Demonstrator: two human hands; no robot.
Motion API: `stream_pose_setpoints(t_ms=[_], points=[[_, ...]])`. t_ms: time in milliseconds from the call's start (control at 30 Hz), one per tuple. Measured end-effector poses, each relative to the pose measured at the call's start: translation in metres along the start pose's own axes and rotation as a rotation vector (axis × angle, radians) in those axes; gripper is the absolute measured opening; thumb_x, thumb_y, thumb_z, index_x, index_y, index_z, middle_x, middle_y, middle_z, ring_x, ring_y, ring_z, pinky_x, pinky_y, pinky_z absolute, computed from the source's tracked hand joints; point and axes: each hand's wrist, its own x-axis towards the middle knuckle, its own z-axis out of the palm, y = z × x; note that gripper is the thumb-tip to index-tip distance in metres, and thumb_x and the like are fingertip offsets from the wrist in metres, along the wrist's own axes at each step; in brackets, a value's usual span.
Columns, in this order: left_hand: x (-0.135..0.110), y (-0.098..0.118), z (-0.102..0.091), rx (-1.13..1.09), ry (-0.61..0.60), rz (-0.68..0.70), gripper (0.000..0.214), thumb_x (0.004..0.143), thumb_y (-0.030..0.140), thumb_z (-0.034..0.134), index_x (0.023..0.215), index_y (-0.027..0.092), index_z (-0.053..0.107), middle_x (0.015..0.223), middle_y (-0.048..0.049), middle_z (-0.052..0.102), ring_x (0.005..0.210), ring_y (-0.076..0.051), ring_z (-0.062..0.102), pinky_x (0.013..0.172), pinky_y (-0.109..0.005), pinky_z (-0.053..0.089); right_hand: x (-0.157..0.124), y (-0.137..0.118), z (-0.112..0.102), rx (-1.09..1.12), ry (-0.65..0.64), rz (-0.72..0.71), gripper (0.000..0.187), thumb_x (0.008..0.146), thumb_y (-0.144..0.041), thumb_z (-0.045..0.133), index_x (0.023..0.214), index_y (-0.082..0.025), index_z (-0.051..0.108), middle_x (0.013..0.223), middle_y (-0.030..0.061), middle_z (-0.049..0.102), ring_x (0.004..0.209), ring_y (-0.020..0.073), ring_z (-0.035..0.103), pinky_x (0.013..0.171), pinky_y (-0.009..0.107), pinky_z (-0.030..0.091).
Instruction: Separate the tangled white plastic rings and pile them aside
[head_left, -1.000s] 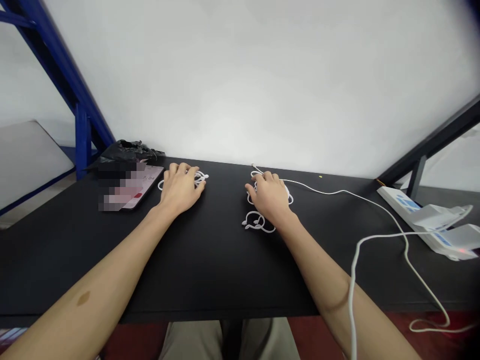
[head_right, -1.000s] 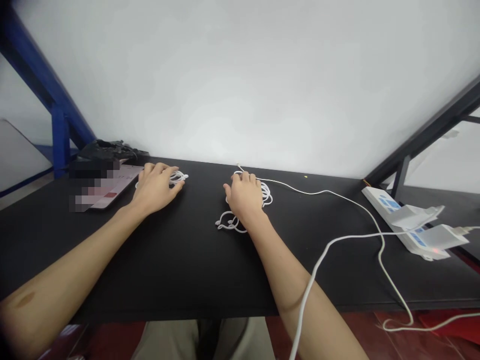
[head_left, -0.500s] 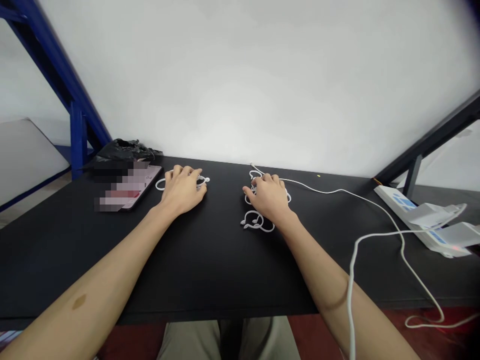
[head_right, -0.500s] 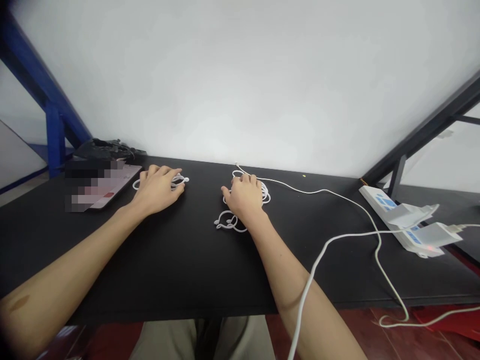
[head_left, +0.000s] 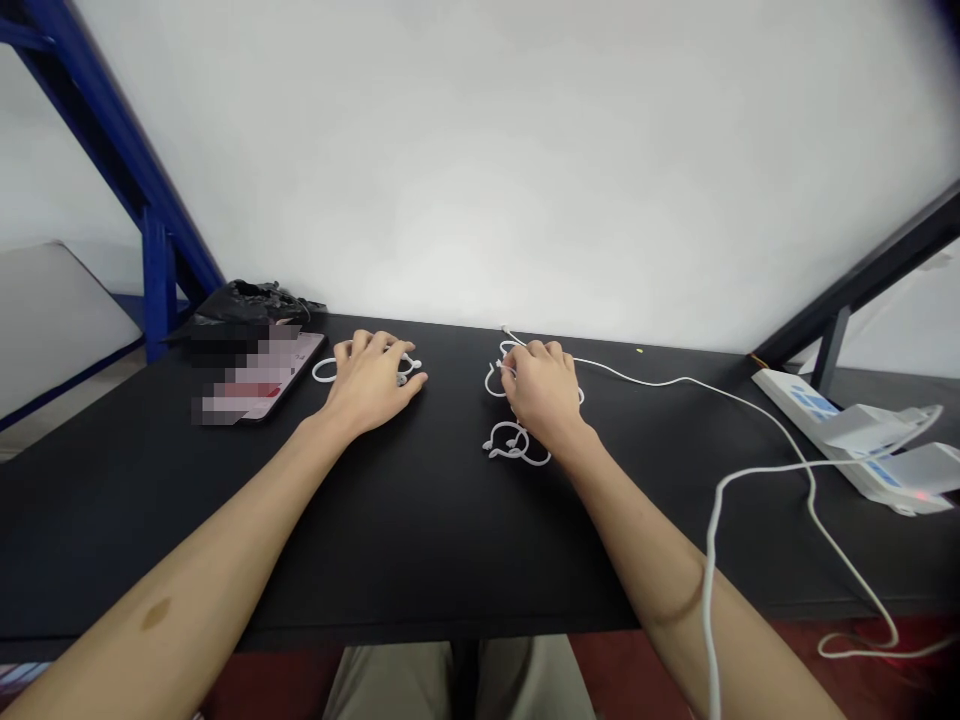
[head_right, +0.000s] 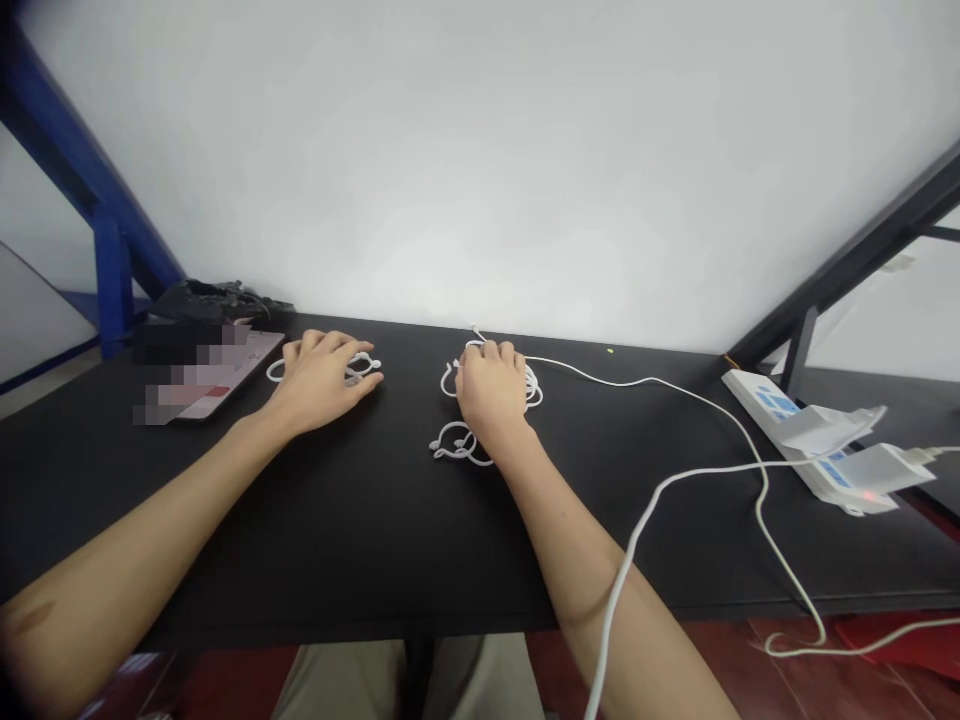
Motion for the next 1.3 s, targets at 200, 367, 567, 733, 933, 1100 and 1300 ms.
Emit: stream_pose_setpoints(t_ms=[200, 367, 567, 733, 933, 1100, 1300], points=[[-0.005, 0.024, -0.008, -0.295, 0.121, 0.205, 0.032, 0.092, 0.047, 0.052, 0.109, 0.024, 0.067, 0.111, -0.0053, 0.066, 0.107, -0.027, 0.047, 0.096, -0.046, 0.038, -0.004, -0.018, -0.008, 0.299, 0.146, -0.030, 0.015, 0.093, -0.027, 0.051, 0.094, -0.019, 0.063, 0.091, 0.0057, 0.067, 0.081, 0.0199, 0.058, 0.067, 0.030, 0.038], [-0.008, 0.040, -0.012, -0.472, 0.122, 0.274, 0.018, 0.092, 0.035, 0.054, 0.084, 0.022, 0.065, 0.094, -0.0023, 0.069, 0.095, -0.022, 0.050, 0.090, -0.039, 0.042, -0.010, -0.030, -0.010, 0.427, 0.129, 0.001, 0.014, 0.092, -0.031, 0.053, 0.086, -0.021, 0.059, 0.086, 0.0018, 0.067, 0.070, 0.0148, 0.058, 0.059, 0.027, 0.035], [-0.005, 0.036, -0.012, -0.444, 0.118, 0.156, 0.020, 0.094, 0.030, 0.045, 0.088, 0.022, 0.062, 0.094, -0.0043, 0.069, 0.094, -0.023, 0.052, 0.084, -0.039, 0.044, -0.010, -0.031, -0.004, 0.815, -0.020, -0.029, 0.015, 0.093, -0.035, 0.051, 0.091, -0.021, 0.055, 0.082, 0.0011, 0.068, 0.072, 0.0134, 0.061, 0.067, 0.026, 0.045], [-0.005, 0.033, -0.008, -0.304, 0.069, 0.183, 0.028, 0.097, 0.029, 0.039, 0.085, 0.022, 0.064, 0.090, -0.0053, 0.070, 0.094, -0.026, 0.051, 0.086, -0.044, 0.039, -0.011, -0.033, -0.002, 1.136, -0.125, -0.066, 0.029, 0.093, -0.040, 0.053, 0.114, -0.020, 0.051, 0.084, -0.0013, 0.065, 0.066, 0.0109, 0.061, 0.067, 0.025, 0.049], [-0.008, 0.036, -0.011, -0.297, 0.099, 0.224, 0.031, 0.098, 0.031, 0.039, 0.096, 0.023, 0.068, 0.104, -0.0033, 0.072, 0.097, -0.024, 0.051, 0.088, -0.043, 0.038, -0.008, -0.029, -0.004, 1.056, -0.076, -0.062, 0.018, 0.093, -0.034, 0.053, 0.085, -0.020, 0.060, 0.071, -0.0031, 0.063, 0.062, 0.0101, 0.059, 0.063, 0.022, 0.046], [-0.011, 0.039, -0.015, -0.396, 0.092, 0.243, 0.033, 0.097, 0.036, 0.041, 0.113, 0.021, 0.065, 0.107, -0.0035, 0.071, 0.100, -0.022, 0.053, 0.092, -0.041, 0.040, -0.006, -0.027, -0.006, 0.930, -0.021, -0.041, 0.013, 0.092, -0.026, 0.054, 0.081, -0.020, 0.059, 0.067, -0.0040, 0.063, 0.061, 0.0106, 0.058, 0.065, 0.022, 0.044], [-0.010, 0.038, -0.011, -0.359, 0.067, 0.293, 0.032, 0.092, 0.042, 0.050, 0.111, 0.021, 0.065, 0.096, -0.0042, 0.069, 0.093, -0.023, 0.052, 0.089, -0.039, 0.043, -0.007, -0.029, -0.003, 0.886, 0.001, -0.086, 0.017, 0.095, -0.031, 0.050, 0.086, -0.020, 0.060, 0.075, -0.0013, 0.068, 0.065, 0.0119, 0.059, 0.066, 0.023, 0.044]])
